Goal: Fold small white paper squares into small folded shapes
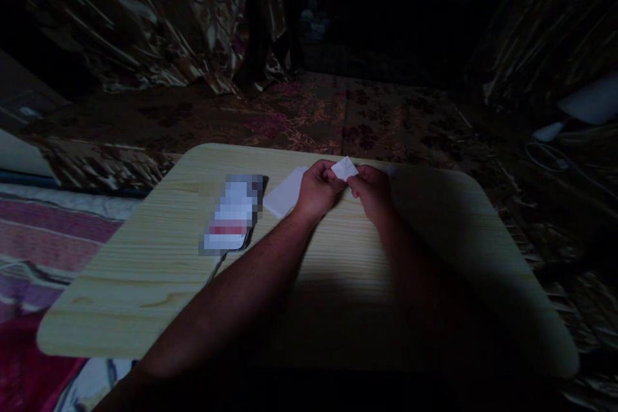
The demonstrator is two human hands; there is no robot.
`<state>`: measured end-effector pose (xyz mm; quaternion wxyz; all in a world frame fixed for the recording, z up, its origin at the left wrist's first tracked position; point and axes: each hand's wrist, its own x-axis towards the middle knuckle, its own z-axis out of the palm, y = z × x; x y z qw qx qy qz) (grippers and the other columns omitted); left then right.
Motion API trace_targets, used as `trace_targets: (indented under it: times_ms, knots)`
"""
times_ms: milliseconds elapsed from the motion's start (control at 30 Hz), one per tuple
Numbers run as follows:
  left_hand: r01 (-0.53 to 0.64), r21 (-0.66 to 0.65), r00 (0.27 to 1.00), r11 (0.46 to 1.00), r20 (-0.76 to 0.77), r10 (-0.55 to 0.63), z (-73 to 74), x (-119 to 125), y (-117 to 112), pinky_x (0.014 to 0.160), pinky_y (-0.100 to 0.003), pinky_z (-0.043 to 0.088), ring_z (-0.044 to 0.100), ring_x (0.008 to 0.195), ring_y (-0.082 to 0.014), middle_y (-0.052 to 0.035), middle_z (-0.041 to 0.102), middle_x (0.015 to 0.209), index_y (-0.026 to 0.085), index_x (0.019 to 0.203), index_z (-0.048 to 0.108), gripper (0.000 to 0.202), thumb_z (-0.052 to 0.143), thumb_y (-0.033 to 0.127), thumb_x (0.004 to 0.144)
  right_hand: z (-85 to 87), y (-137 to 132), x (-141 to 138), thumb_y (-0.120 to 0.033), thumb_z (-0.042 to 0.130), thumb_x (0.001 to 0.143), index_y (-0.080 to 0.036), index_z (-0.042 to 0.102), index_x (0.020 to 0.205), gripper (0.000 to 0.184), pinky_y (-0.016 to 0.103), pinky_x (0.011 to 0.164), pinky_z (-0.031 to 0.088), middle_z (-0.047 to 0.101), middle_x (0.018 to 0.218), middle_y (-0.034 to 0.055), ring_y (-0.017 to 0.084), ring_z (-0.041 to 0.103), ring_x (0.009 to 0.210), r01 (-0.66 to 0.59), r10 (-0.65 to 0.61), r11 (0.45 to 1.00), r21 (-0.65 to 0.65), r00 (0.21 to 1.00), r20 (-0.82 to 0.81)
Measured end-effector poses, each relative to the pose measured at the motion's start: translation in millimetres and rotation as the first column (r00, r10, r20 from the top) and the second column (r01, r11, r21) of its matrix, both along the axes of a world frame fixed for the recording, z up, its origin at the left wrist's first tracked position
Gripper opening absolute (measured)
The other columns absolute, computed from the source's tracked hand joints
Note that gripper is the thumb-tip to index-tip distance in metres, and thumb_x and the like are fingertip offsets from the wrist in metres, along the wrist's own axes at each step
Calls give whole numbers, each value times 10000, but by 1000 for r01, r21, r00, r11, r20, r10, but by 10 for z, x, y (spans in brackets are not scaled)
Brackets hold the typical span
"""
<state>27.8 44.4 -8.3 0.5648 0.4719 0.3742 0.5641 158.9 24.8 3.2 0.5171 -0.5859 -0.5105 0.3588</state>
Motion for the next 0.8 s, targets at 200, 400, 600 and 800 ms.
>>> trace_targets:
  times_ms: [200,400,600,800]
  knots:
    - [-26,9,1000,1000,-8,26,-1,3,1,540,-202,366,523,560,-84,42,636,656,169,826,629,298,784,149,572,-26,12,13,-330,635,679,-205,595,646,135,263,498,293,508,504,-59,112,414,496,-18,17,1000,13,1000,12]
    - [-13,-4,1000,1000,-17,13,4,-1,4,519,-200,336,488,541,-74,54,608,646,163,840,627,310,786,147,575,-39,31,14,-316,635,668,-211,578,614,131,264,485,294,495,490,-65,113,411,488,16,-15,1000,-4,998,56]
    - [-5,-1,999,1000,-32,5,-21,-9,15,534,-204,347,496,556,-78,49,608,658,163,838,631,304,794,161,582,-13,19,10,-328,639,668,-216,566,570,165,267,483,306,485,461,-57,122,424,482,31,-30,999,-13,996,81]
    - [6,7,999,1000,-46,-6,-35,-12,18,545,-210,357,502,566,-81,45,610,667,165,837,632,309,794,157,575,32,5,-6,-291,631,654,-221,547,535,161,267,469,294,471,447,-60,115,401,466,52,-50,998,-22,996,69]
